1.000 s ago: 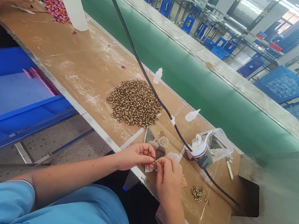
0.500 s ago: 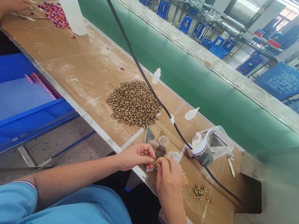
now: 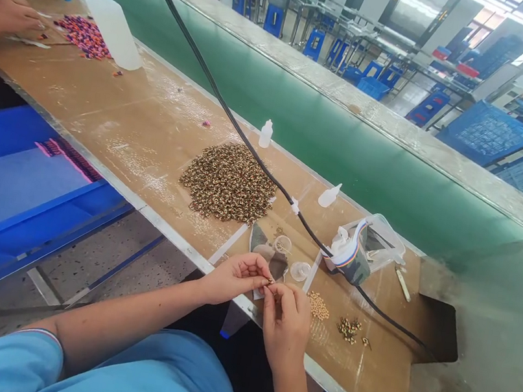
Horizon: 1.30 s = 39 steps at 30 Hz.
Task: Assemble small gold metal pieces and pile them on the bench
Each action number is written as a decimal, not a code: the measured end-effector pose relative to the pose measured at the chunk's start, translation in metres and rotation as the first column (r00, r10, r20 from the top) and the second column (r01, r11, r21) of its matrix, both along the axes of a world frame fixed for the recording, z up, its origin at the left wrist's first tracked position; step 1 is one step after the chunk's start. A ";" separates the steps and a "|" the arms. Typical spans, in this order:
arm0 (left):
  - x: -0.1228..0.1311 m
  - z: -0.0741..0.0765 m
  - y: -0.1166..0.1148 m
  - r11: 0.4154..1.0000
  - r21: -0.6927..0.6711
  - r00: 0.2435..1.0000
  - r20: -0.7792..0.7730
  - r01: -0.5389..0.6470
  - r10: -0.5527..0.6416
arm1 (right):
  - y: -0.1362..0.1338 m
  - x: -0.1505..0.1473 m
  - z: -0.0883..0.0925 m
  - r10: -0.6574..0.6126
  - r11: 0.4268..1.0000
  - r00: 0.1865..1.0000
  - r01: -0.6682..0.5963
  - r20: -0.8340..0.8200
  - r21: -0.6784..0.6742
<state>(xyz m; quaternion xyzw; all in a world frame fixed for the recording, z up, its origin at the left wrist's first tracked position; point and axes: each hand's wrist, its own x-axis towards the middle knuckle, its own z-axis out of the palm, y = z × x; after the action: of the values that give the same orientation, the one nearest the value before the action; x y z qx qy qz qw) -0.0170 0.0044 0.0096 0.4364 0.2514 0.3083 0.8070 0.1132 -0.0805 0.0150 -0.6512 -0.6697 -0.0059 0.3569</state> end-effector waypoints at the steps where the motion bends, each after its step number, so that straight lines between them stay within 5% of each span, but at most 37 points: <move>1: 0.000 0.000 0.000 1.000 0.013 1.000 -0.005 -0.002 0.002 | 0.000 0.000 0.000 -0.005 1.000 1.000 0.005 0.008 0.009; 12: -0.001 -0.001 -0.003 1.000 0.013 1.000 0.011 0.012 -0.012 | -0.001 -0.003 0.000 -0.045 0.996 0.999 0.046 -0.015 0.079; 19: -0.001 0.001 -0.002 0.999 0.006 0.999 0.029 0.042 -0.042 | -0.004 0.003 -0.005 -0.027 0.983 0.990 0.001 0.138 0.183; 29: -0.002 0.004 -0.004 0.991 0.087 0.989 -0.118 0.099 -0.088 | -0.019 0.010 -0.001 -0.159 0.987 0.987 0.159 0.022 0.009; 33: -0.002 0.006 -0.002 0.989 0.081 0.983 -0.149 0.121 -0.108 | -0.046 0.040 -0.009 -0.370 0.929 0.929 0.370 0.027 0.011; 39: -0.003 0.006 -0.003 0.985 0.105 0.975 -0.187 0.138 -0.117 | -0.078 0.074 -0.019 -0.683 0.727 0.730 0.675 0.031 0.121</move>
<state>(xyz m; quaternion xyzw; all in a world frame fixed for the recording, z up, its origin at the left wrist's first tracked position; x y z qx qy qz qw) -0.0195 0.0014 0.0157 0.5247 0.2762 0.2293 0.7719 0.1873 -0.1584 -0.0041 -0.8314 -0.3966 -0.1937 0.3377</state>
